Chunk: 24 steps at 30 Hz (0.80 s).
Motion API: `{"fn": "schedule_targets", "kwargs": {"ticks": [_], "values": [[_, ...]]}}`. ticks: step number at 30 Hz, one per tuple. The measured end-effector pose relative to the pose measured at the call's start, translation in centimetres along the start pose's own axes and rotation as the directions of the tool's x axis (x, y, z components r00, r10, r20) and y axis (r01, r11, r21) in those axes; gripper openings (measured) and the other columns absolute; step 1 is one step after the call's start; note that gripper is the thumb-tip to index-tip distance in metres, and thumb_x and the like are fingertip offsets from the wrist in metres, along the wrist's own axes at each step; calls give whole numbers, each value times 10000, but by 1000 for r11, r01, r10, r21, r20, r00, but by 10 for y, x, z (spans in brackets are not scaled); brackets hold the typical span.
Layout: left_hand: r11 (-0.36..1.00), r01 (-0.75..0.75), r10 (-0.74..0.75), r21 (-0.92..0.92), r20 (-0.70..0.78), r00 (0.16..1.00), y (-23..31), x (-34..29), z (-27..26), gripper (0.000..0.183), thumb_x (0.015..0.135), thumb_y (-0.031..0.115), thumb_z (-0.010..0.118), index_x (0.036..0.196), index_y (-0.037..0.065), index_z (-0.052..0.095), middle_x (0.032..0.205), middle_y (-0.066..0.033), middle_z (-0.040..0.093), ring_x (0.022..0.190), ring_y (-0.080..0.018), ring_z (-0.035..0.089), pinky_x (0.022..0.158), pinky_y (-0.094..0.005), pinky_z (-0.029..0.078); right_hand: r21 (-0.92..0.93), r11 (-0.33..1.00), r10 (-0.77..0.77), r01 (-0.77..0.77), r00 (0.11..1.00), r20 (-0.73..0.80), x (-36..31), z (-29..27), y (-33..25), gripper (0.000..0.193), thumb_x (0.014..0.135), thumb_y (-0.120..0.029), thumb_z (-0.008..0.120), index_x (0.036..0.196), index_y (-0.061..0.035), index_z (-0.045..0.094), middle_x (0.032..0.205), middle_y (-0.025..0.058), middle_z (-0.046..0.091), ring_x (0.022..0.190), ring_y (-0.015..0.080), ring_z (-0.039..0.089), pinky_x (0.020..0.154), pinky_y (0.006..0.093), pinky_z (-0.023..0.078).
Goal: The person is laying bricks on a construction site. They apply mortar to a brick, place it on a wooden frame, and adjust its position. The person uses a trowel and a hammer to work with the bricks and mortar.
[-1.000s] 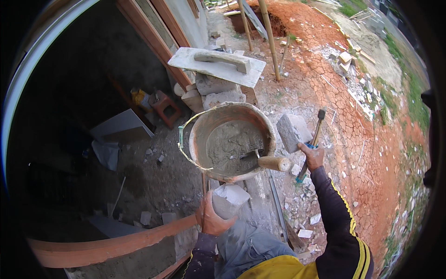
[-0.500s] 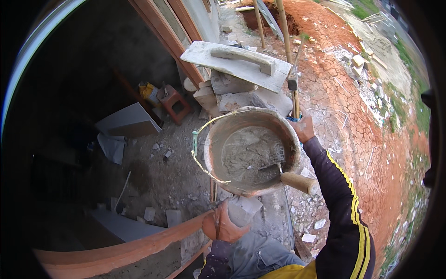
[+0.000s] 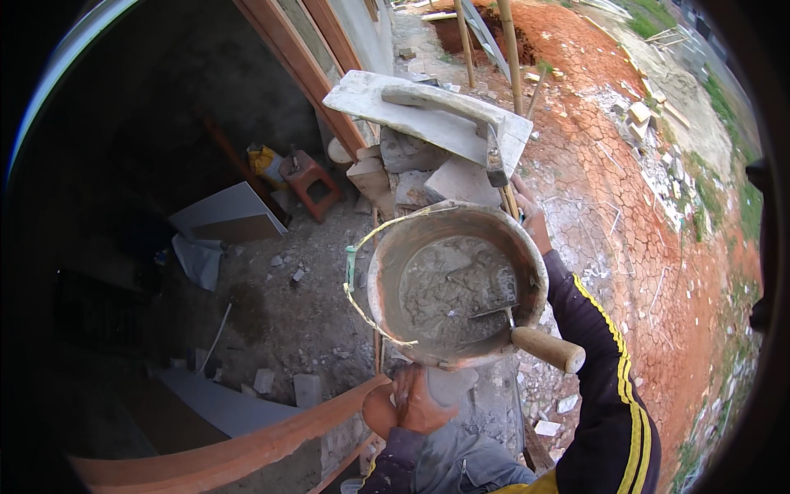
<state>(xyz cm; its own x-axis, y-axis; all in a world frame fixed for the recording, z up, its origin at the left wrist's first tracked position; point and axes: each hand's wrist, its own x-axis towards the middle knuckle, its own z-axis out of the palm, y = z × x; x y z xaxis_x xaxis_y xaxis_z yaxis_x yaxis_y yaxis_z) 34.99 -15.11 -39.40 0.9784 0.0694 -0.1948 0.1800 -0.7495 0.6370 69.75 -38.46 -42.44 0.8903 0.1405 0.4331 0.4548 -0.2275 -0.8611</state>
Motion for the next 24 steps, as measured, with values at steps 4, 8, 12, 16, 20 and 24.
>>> {"fn": "schedule_targets", "kwargs": {"ticks": [4,8,12,16,20,24], "values": [[997,-24,25,73,-16,1000,-4,-1,6,1123,636,434,924,1539,-20,434,1472,-282,508,1387,-484,453,1187,-617,318,49,998,53,-49,994,-95,-10,9,8,458,906,-147,842,1329,-48,696,1540,121,495,1214,234,622,1044,343,493],[983,-73,86,167,-72,994,-1,-2,7,1119,635,448,926,1538,-6,444,1451,-261,520,1357,-468,467,1176,-612,318,260,948,183,-183,983,24,-5,7,9,290,916,-148,834,1127,-49,662,1524,136,562,1366,251,545,1115,372,444],[959,-49,65,278,-49,997,17,1,4,1115,635,462,927,1537,8,454,1430,-239,531,1327,-452,482,1165,-607,317,370,910,148,-186,981,129,3,-3,6,268,951,-158,802,1069,-52,585,1555,179,571,1456,282,512,1161,412,426],[942,62,-76,330,31,997,32,0,-3,1195,623,483,934,1589,41,388,1559,-241,438,1419,-473,414,1215,-637,249,444,859,220,-256,967,132,-2,-10,6,538,981,-87,752,1478,29,582,1583,155,554,1426,226,544,1167,363,447],[957,105,-127,272,65,990,28,-1,-1,1227,624,399,938,1627,61,317,1579,-263,431,1452,-486,404,1229,-622,270,307,934,168,-184,983,78,-16,-14,5,272,983,-161,785,1141,19,657,1339,123,706,1233,145,636,1072,337,511],[976,-80,79,203,12,997,24,-8,5,1169,622,365,925,1599,58,360,1460,-226,539,1387,-468,467,1191,-619,318,309,947,104,-90,994,-28,-38,-29,-11,271,954,-205,818,1108,-13,704,1282,148,728,1226,192,657,1053,367,517]]}}
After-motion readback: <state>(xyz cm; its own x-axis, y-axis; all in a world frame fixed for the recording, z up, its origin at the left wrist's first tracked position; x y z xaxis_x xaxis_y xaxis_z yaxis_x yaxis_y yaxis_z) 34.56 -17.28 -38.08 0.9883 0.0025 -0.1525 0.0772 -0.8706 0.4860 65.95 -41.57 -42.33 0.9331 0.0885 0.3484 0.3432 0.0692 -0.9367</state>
